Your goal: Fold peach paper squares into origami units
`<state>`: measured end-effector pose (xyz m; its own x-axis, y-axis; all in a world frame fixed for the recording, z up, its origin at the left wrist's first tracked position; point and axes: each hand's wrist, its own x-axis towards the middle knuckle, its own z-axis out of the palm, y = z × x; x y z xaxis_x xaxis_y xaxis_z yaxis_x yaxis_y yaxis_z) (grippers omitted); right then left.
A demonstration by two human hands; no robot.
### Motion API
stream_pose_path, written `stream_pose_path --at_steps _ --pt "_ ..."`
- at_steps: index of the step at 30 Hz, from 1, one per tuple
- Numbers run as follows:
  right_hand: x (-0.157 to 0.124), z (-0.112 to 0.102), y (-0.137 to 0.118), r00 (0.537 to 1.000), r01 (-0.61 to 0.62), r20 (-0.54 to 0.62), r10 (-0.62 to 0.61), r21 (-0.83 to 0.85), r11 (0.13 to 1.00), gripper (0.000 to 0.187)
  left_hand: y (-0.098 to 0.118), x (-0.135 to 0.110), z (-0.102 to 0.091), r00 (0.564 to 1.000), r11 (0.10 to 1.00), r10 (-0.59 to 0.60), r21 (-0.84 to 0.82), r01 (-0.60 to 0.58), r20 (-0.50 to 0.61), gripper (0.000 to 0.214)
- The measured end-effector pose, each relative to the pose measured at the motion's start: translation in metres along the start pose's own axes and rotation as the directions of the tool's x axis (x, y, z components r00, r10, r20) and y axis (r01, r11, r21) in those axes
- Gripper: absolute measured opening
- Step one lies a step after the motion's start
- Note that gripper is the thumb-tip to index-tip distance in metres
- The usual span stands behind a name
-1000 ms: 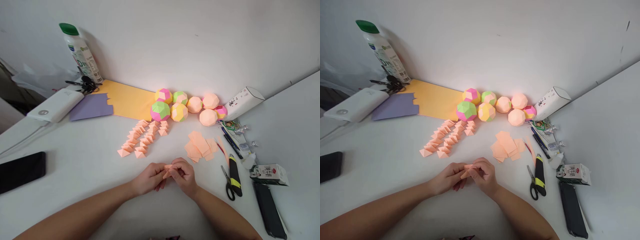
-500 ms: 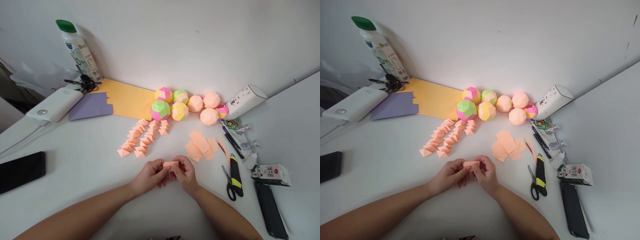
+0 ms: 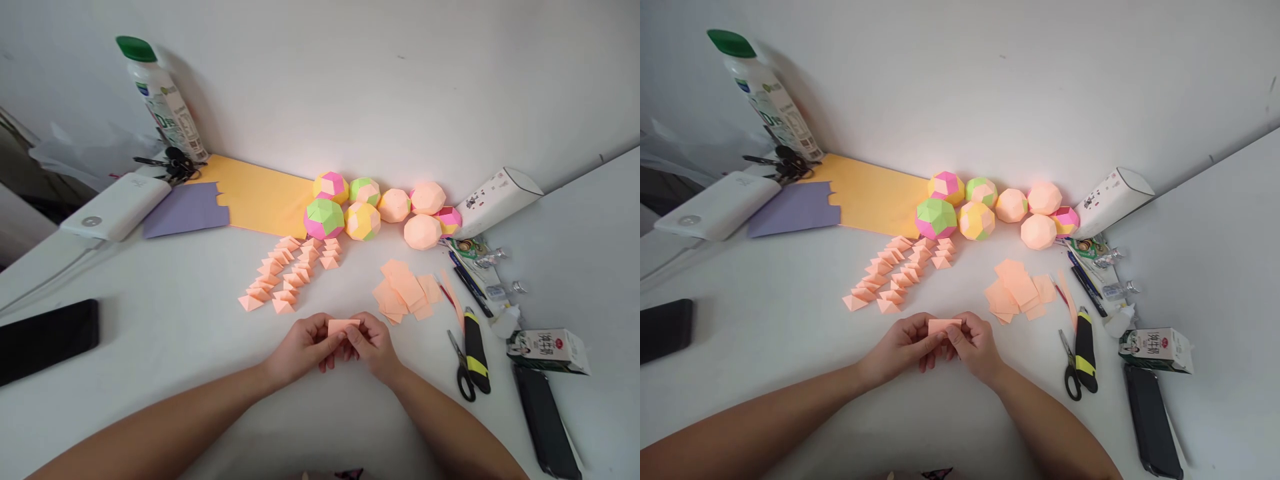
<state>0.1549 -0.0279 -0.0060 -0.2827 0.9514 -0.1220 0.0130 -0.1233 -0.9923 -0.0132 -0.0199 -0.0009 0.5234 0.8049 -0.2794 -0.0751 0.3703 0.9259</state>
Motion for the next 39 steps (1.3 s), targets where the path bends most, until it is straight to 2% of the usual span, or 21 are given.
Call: stream_pose_path --at_steps 14,39 --pt "-0.0014 0.0016 -0.0012 1.0 0.018 -0.008 -0.018 -0.028 0.999 0.022 -0.0014 -0.0008 -0.0019 1.0 0.999 -0.013 0.038 0.012 0.012 0.031" --pt "-0.0015 0.0008 -0.0007 1.0 -0.019 -0.026 0.017 -0.061 0.998 0.027 -0.0006 -0.0009 -0.0015 1.0 0.999 -0.012 0.03 0.012 0.018 0.033"
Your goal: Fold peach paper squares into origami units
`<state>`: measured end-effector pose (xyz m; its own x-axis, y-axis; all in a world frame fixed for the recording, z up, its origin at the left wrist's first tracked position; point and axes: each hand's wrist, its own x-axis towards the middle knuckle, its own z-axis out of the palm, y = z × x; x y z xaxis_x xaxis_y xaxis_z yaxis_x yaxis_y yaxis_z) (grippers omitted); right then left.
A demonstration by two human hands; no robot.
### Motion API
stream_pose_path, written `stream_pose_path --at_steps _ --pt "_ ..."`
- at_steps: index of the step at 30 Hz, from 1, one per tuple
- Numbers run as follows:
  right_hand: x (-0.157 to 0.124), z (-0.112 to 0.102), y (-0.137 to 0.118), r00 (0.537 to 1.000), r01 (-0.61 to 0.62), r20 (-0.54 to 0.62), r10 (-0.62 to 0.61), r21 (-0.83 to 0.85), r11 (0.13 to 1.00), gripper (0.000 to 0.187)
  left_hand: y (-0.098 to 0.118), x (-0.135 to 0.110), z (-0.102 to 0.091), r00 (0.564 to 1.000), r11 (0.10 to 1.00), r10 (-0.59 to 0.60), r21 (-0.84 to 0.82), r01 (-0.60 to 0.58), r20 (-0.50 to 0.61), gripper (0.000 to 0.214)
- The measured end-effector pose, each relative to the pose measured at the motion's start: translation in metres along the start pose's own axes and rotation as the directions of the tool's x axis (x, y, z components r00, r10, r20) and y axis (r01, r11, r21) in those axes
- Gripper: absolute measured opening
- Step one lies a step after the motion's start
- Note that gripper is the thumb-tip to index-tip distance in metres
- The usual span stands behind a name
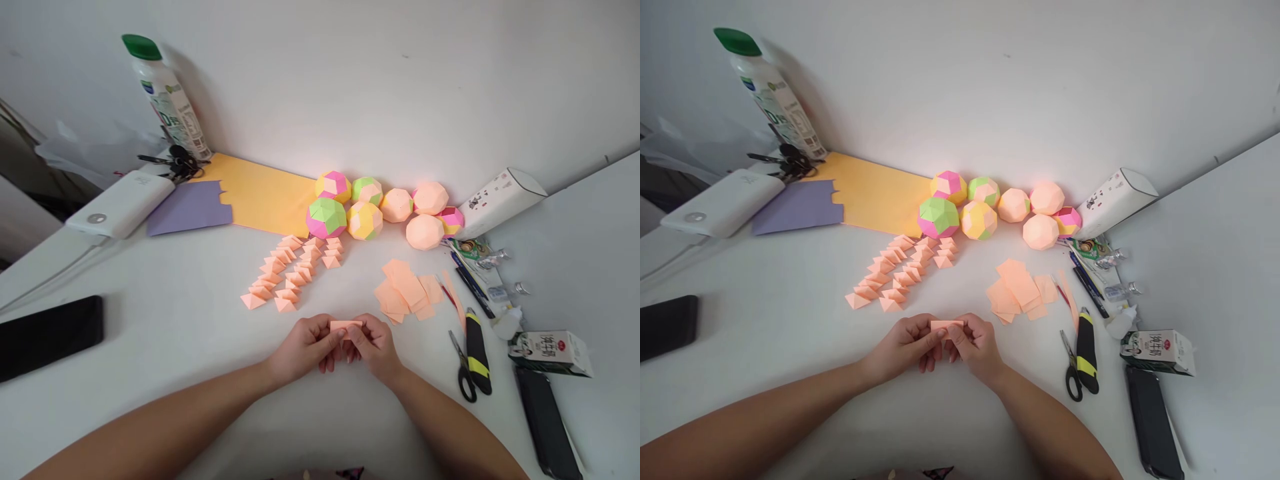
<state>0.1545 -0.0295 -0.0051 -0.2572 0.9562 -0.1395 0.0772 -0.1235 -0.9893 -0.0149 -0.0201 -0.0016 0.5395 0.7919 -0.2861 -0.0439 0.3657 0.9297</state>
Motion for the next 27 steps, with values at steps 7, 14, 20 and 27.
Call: stream_pose_path --at_steps 7,14,20,27 --pt "-0.0002 -0.0003 0.0005 1.0 0.007 0.002 -0.007 0.0 1.0 0.026 0.0003 0.0002 0.0001 1.0 1.0 -0.005 0.005 0.005 -0.006 0.034" --pt "0.0 0.0001 -0.0005 1.0 -0.006 -0.003 0.006 -0.003 1.0 0.028 -0.0004 0.0003 0.0 1.0 1.0 -0.004 0.007 0.004 -0.012 0.036" --pt "0.0001 0.0002 -0.0011 1.0 -0.009 -0.003 0.009 -0.003 1.0 0.028 -0.0011 0.0005 -0.0002 1.0 1.0 0.009 0.013 -0.009 -0.003 0.035" --pt "-0.0005 -0.0005 -0.0016 1.0 -0.019 -0.005 0.019 -0.019 1.0 0.035 -0.0026 0.0005 -0.0011 1.0 1.0 0.014 0.017 -0.014 0.013 0.035"
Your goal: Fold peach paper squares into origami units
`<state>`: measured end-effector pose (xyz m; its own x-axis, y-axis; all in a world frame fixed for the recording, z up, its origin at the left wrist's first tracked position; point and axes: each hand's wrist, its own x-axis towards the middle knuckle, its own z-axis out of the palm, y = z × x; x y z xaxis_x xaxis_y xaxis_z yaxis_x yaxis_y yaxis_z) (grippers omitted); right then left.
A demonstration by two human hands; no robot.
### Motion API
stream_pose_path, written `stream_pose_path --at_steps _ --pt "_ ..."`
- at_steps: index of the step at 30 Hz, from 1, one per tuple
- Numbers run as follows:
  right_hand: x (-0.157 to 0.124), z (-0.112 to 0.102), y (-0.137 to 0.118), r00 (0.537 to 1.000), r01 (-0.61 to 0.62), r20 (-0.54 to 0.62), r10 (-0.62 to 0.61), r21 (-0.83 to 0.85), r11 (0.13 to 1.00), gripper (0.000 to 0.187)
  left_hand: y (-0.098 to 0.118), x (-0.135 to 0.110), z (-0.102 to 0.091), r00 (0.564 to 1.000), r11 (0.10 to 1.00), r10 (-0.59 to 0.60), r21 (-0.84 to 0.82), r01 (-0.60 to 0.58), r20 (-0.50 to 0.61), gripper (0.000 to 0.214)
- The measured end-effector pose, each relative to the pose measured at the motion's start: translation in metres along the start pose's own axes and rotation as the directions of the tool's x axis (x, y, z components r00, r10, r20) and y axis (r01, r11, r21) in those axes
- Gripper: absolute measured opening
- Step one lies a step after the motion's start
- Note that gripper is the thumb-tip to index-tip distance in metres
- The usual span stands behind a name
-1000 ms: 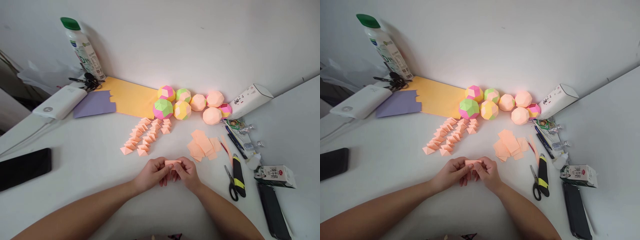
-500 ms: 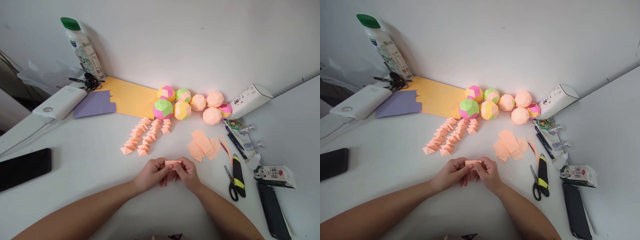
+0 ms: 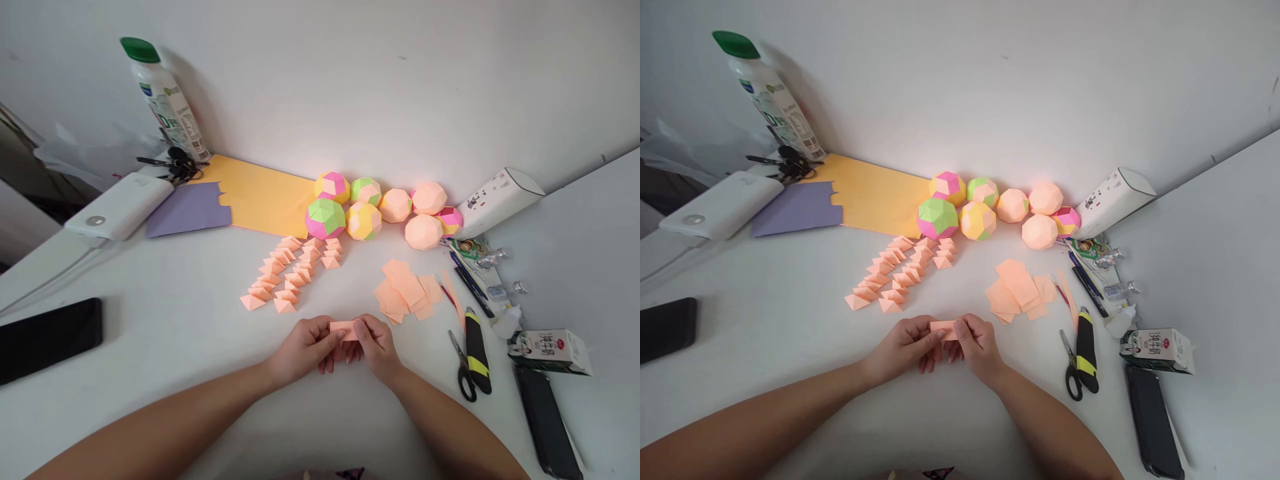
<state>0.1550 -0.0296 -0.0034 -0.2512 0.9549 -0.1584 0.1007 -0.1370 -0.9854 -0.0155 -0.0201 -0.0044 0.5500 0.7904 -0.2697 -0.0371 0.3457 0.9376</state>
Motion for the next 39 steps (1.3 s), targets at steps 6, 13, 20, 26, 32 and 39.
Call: stream_pose_path --at_steps 6,13,20,26,32,39 --pt "-0.001 0.0 0.001 1.0 0.005 -0.021 -0.005 0.001 1.0 0.036 -0.001 0.0 -0.001 1.0 1.0 -0.005 -0.021 0.005 0.011 0.032" --pt "-0.002 0.0 0.0 0.999 0.015 -0.035 -0.014 0.017 1.0 0.035 0.003 0.002 -0.002 0.997 0.998 -0.059 -0.017 0.06 0.048 0.029" --pt "-0.003 0.001 0.0 0.999 0.018 -0.039 -0.018 0.004 1.0 0.036 0.01 0.002 -0.002 0.992 0.997 -0.073 0.037 0.07 0.099 0.025" --pt "-0.002 -0.001 0.004 1.0 0.017 0.004 -0.017 0.036 0.999 0.037 0.011 0.003 -0.001 0.99 0.998 -0.059 0.031 0.056 0.132 0.021" --pt "-0.001 0.0 0.0 0.992 0.054 0.106 -0.066 0.116 0.992 0.029 0.009 0.002 -0.001 0.995 0.998 -0.068 -0.016 0.069 0.069 0.03" --pt "-0.002 0.001 -0.001 0.984 0.058 0.161 -0.079 0.128 0.99 0.019 0.006 0.002 0.001 0.996 0.997 -0.072 -0.023 0.073 0.044 0.036"
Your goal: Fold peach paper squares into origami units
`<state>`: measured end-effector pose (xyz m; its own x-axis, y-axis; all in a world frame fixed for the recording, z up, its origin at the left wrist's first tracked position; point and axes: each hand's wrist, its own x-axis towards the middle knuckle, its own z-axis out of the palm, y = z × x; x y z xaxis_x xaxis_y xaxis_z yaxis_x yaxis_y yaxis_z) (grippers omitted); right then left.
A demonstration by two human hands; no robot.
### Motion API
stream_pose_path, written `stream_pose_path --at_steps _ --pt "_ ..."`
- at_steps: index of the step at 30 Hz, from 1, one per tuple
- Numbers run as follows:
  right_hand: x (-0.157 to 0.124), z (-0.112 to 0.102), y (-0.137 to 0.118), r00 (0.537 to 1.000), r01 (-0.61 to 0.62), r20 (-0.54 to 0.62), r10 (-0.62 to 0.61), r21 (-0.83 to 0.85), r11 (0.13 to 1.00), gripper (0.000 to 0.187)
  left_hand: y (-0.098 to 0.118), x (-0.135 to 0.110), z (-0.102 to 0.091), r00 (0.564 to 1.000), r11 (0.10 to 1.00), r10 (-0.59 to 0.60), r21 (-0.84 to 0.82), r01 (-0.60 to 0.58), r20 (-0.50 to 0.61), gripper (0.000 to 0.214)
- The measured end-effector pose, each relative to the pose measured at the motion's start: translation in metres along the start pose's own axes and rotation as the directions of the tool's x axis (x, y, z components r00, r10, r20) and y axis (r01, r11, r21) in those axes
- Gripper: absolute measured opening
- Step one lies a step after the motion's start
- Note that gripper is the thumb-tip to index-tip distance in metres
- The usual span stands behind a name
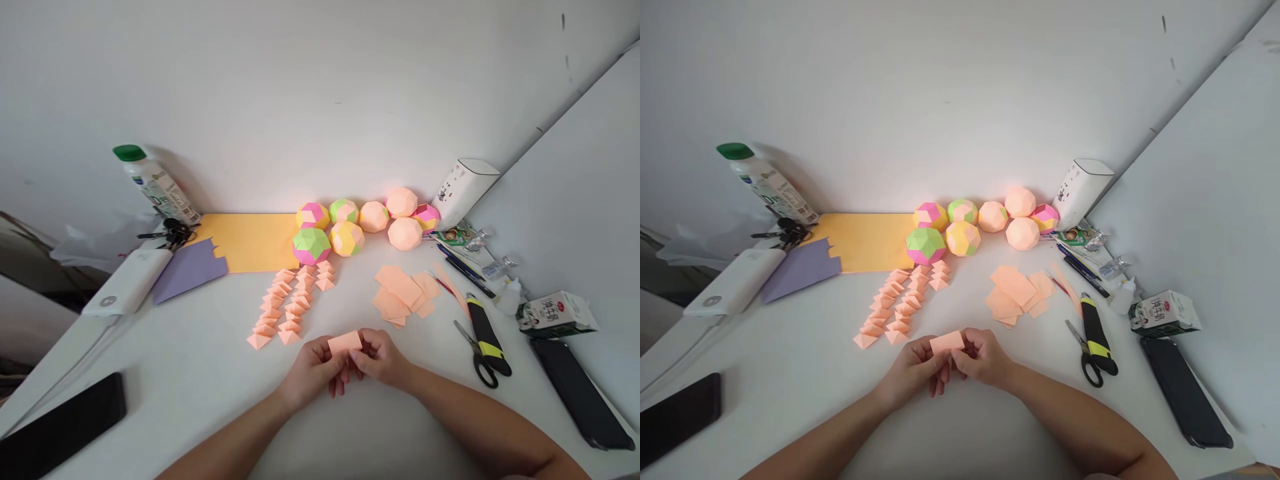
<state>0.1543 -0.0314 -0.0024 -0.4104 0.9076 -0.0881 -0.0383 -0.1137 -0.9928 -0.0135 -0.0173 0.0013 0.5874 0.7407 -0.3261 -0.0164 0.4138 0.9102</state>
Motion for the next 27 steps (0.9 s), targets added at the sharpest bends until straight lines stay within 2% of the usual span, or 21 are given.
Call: stream_pose_path --at_steps 10,19,23,27 --pt "-0.001 -0.001 0.0007 1.0 0.023 0.009 -0.022 -0.03 0.999 0.011 -0.0002 -0.0003 0.0007 1.0 0.999 -0.021 0.037 0.021 -0.011 0.035" --pt "-0.002 0.0015 -0.0001 0.999 0.023 -0.024 -0.027 -0.136 0.99 0.008 -0.0032 -0.0019 0.0005 0.999 0.997 -0.027 0.07 0.026 0.016 0.023" --pt "-0.0031 -0.0016 0.0032 0.998 -0.045 -0.036 0.042 -0.066 0.997 0.004 -0.005 -0.0008 -0.0015 1.0 0.997 -0.01 0.071 0.008 0.029 0.022" --pt "-0.0029 -0.0078 0.0082 0.997 -0.075 -0.02 0.077 0.093 0.993 0.003 -0.0041 -0.0005 -0.0034 1.0 0.999 0.01 0.031 -0.01 0.003 0.021"
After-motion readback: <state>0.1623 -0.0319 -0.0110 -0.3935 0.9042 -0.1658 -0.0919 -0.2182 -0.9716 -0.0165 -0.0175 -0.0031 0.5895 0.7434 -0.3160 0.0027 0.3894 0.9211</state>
